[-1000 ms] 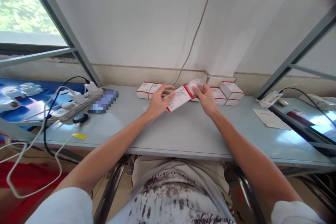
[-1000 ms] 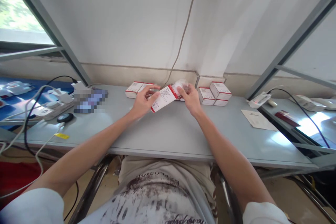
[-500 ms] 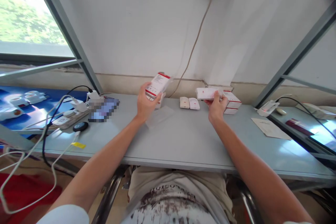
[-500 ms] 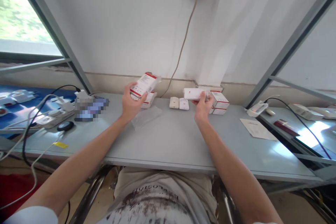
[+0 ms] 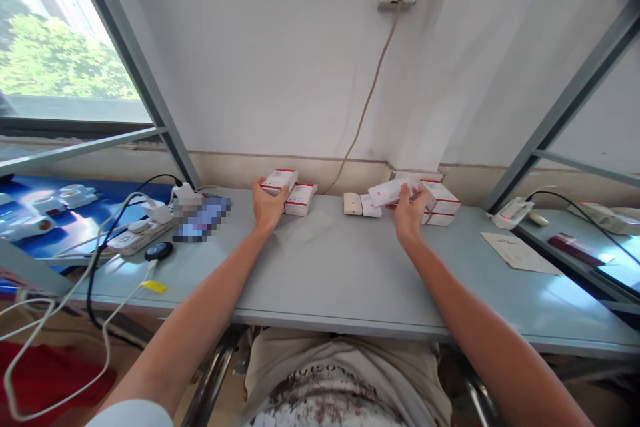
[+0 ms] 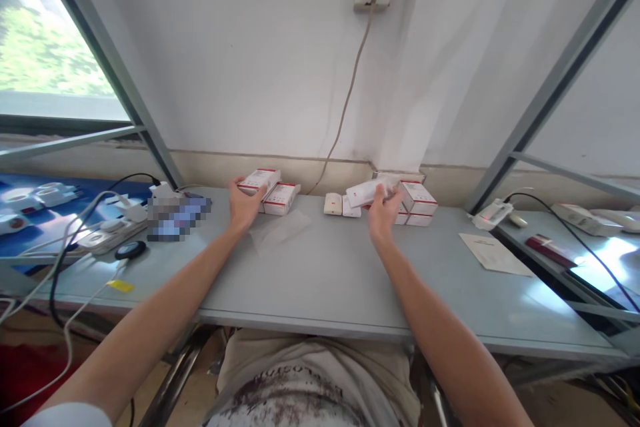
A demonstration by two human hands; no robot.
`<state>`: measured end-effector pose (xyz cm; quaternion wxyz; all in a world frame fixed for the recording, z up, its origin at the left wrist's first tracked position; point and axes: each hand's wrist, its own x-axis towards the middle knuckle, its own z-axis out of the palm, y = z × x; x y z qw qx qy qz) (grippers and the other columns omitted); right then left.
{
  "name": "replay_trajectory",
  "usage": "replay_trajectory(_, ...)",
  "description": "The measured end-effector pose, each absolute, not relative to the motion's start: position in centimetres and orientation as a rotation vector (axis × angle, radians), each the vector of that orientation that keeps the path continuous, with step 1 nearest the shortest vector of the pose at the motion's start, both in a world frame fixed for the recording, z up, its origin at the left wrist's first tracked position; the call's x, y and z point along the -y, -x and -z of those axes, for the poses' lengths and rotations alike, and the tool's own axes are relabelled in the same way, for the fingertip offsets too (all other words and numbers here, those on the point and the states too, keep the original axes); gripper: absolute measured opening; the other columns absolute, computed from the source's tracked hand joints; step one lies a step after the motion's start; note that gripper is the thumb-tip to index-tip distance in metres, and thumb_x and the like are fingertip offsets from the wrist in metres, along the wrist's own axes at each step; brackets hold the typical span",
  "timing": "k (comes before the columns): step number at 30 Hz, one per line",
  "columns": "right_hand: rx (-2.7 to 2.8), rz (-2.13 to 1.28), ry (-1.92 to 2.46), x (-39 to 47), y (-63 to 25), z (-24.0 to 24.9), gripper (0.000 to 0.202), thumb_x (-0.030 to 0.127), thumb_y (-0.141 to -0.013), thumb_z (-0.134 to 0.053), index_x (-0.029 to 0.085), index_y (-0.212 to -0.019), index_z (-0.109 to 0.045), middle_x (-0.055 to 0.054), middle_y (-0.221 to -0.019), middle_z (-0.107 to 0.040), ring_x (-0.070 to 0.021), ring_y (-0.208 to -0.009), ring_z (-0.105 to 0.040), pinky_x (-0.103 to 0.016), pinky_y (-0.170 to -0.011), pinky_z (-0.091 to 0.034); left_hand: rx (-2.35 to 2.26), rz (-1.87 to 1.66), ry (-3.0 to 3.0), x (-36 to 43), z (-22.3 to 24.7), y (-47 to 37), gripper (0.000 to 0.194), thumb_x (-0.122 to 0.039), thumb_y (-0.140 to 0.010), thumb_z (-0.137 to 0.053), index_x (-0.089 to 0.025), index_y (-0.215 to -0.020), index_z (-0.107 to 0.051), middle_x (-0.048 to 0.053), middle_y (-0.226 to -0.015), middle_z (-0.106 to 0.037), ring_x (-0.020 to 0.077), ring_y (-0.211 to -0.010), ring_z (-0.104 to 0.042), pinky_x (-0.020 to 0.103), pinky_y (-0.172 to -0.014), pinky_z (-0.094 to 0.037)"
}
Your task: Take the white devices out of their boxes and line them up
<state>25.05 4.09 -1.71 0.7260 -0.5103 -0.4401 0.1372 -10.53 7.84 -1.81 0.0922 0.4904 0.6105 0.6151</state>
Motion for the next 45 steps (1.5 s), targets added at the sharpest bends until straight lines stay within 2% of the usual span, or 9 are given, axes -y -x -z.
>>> replay_trajectory(4,0.99,0.071,1.376,-3.0,-25.5,0.4,0.059,0.073,-0.095,-0.057,0.023,-0.126,-0.047,-0.02,-0.127,-0.062,-0.0381,-0.119,-0.064,-0.059,-0.104,-0.051,-1.815,-1.772,-1.448,-7.9,2.0,10.4,0.075,-0.045,-0.081,-0.086,-0.025,-0.14,-0.044,0.019,-0.145,-0.061,0.0373,-0.136,-0.062,0.055,-0.114,-0.05)
replay_trajectory(10,1.166,0.154,1.511,-3.2,-26.4,0.3,0.052,0.069,-0.098,-0.051,0.022,-0.121,-0.048,-0.021,-0.122,-0.063,-0.0409,-0.118,-0.062,-0.059,-0.101,-0.049,-1.871,-1.953,-1.627,-6.9,1.0,9.9,0.087,-0.048,-0.082,-0.088,-0.022,-0.149,-0.038,0.023,-0.156,-0.049,0.0409,-0.153,-0.043,0.061,-0.129,-0.031)
replay_trajectory(14,1.292,0.146,1.552,-4.0,-26.6,1.2,0.044,0.062,-0.098,-0.051,0.022,-0.116,-0.047,-0.021,-0.119,-0.063,-0.0397,-0.111,-0.064,-0.058,-0.098,-0.05,-1.641,-2.157,-2.059,-5.3,-0.4,9.2,0.057,-0.041,-0.099,-0.07,-0.023,-0.147,-0.044,0.018,-0.16,-0.048,0.0334,-0.154,-0.044,0.054,-0.13,-0.03)
replay_trajectory(17,1.302,0.119,1.569,-4.8,-26.5,1.9,0.04,0.058,-0.098,-0.051,0.023,-0.115,-0.044,-0.021,-0.119,-0.063,-0.0394,-0.11,-0.064,-0.057,-0.097,-0.051,-1.275,-1.912,-2.427,-4.2,-0.5,8.1,0.027,-0.036,-0.106,-0.057,-0.025,-0.131,-0.058,0.012,-0.136,-0.068,0.0289,-0.134,-0.061,0.048,-0.12,-0.044)
replay_trajectory(19,1.303,0.096,1.576,-5.3,-26.5,2.2,0.037,0.054,-0.098,-0.051,0.023,-0.115,-0.042,-0.021,-0.119,-0.063,-0.0389,-0.109,-0.064,-0.056,-0.096,-0.051,-1.146,-1.64,-2.593,-3.7,-0.1,7.1,0.021,-0.036,-0.108,-0.054,-0.024,-0.122,-0.064,0.009,-0.122,-0.074,0.0271,-0.122,-0.067,0.045,-0.112,-0.05)
replay_trajectory(26,1.274,0.085,1.544,-6.2,-26.6,2.8,0.035,0.052,-0.097,-0.054,0.024,-0.113,-0.041,-0.019,-0.117,-0.065,-0.0369,-0.108,-0.064,-0.051,-0.094,-0.05,-1.165,-0.982,-2.718,-3.2,0.7,6.0,0.029,-0.04,-0.109,-0.048,-0.022,-0.107,-0.071,0.007,-0.113,-0.077,0.0274,-0.113,-0.069,0.042,-0.098,-0.055)
replay_trajectory(37,1.267,0.038,1.537,-4.9,-25.7,1.3,0.037,0.055,-0.095,-0.058,0.023,-0.108,-0.045,-0.015,-0.104,-0.065,-0.035,-0.1,-0.063,-0.053,-0.094,-0.05,-1.165,-0.958,-2.69,-3.2,0.9,6.4,0.03,-0.042,-0.109,-0.05,-0.022,-0.108,-0.072,0.007,-0.113,-0.077,0.0278,-0.113,-0.07,0.044,-0.101,-0.055)
replay_trajectory(41,1.303,0.083,1.339,-3.3,-24.9,0.2,0.04,0.062,-0.096,-0.058,0.025,-0.107,-0.048,-0.012,-0.106,-0.063,-0.0321,-0.102,-0.063,-0.053,-0.097,-0.052,-1.078,-1.151,-2.698,-2.8,0.8,5.9,0.034,-0.044,-0.109,-0.053,-0.022,-0.133,-0.065,0.011,-0.132,-0.072,0.0288,-0.125,-0.067,0.049,-0.111,-0.053)
replay_trajectory(45,1.265,-0.358,1.13,-2.1,-21.7,0.5,0.048,0.07,-0.088,-0.07,0.028,-0.098,-0.049,-0.003,-0.088,-0.06,-0.027,-0.088,-0.065,-0.048,-0.08,-0.062,-0.942,-1.316,-2.731,-1.8,0.8,4.5,0.071,-0.058,-0.102,-0.067,-0.023,-0.159,-0.043,0.017,-0.154,-0.058,0.034,-0.146,-0.054,0.055,-0.123,-0.045)
